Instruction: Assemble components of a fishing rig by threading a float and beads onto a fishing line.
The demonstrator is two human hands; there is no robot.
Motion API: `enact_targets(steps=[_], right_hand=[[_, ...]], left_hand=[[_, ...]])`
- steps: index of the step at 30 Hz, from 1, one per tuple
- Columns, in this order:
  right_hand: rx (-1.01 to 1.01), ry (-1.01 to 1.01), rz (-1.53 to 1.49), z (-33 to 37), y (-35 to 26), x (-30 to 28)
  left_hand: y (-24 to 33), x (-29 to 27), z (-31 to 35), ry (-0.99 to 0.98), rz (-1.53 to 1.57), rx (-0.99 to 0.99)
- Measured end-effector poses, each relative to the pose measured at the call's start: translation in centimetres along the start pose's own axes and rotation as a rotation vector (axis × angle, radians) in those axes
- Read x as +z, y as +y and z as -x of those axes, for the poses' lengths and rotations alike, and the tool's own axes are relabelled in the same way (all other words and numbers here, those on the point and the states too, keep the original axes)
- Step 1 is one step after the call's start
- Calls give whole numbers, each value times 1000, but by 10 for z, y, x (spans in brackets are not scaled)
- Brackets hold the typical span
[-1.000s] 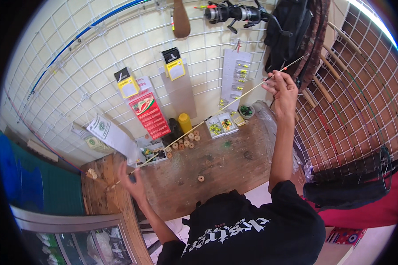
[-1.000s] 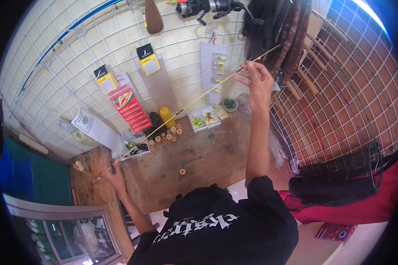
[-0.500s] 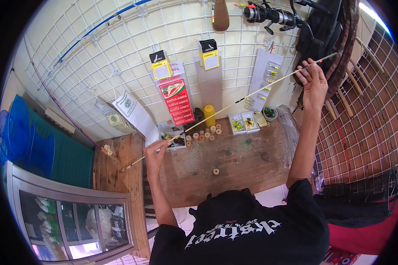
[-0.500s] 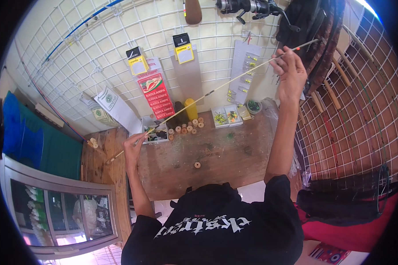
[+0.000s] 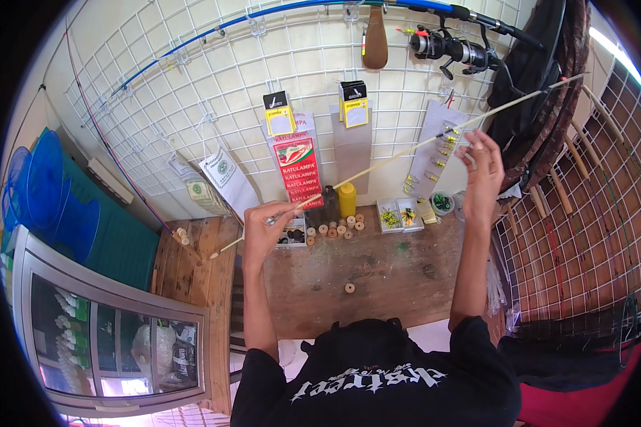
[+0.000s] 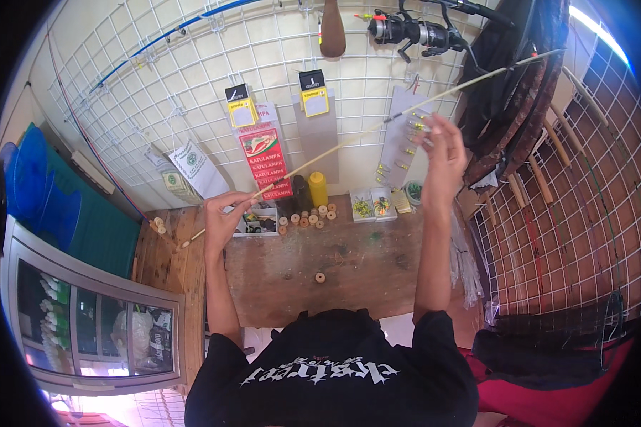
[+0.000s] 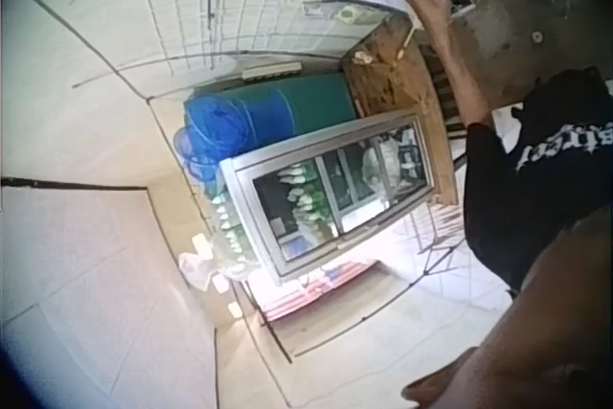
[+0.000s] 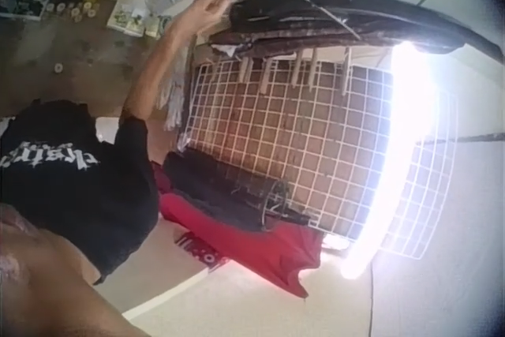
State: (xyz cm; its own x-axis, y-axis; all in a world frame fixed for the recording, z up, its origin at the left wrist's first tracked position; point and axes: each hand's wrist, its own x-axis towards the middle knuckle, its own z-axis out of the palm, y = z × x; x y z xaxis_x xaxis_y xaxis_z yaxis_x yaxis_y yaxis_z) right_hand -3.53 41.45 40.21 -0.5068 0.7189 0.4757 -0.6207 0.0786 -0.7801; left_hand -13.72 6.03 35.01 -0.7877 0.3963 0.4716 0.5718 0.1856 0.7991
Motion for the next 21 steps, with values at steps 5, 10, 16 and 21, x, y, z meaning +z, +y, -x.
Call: enact_targets(steps=[5, 10, 16, 21], right_hand=[[90, -125, 15, 32, 12, 15], [99, -406, 11, 58, 10, 38], [184, -731, 59, 94, 52, 82], [125, -893, 53, 130, 88, 115]], left_hand=[[14, 11, -3, -91, 35, 46], [36, 34, -16, -51, 245, 7], [49, 51, -49, 105, 339, 12], [65, 54, -80, 264, 382, 64]])
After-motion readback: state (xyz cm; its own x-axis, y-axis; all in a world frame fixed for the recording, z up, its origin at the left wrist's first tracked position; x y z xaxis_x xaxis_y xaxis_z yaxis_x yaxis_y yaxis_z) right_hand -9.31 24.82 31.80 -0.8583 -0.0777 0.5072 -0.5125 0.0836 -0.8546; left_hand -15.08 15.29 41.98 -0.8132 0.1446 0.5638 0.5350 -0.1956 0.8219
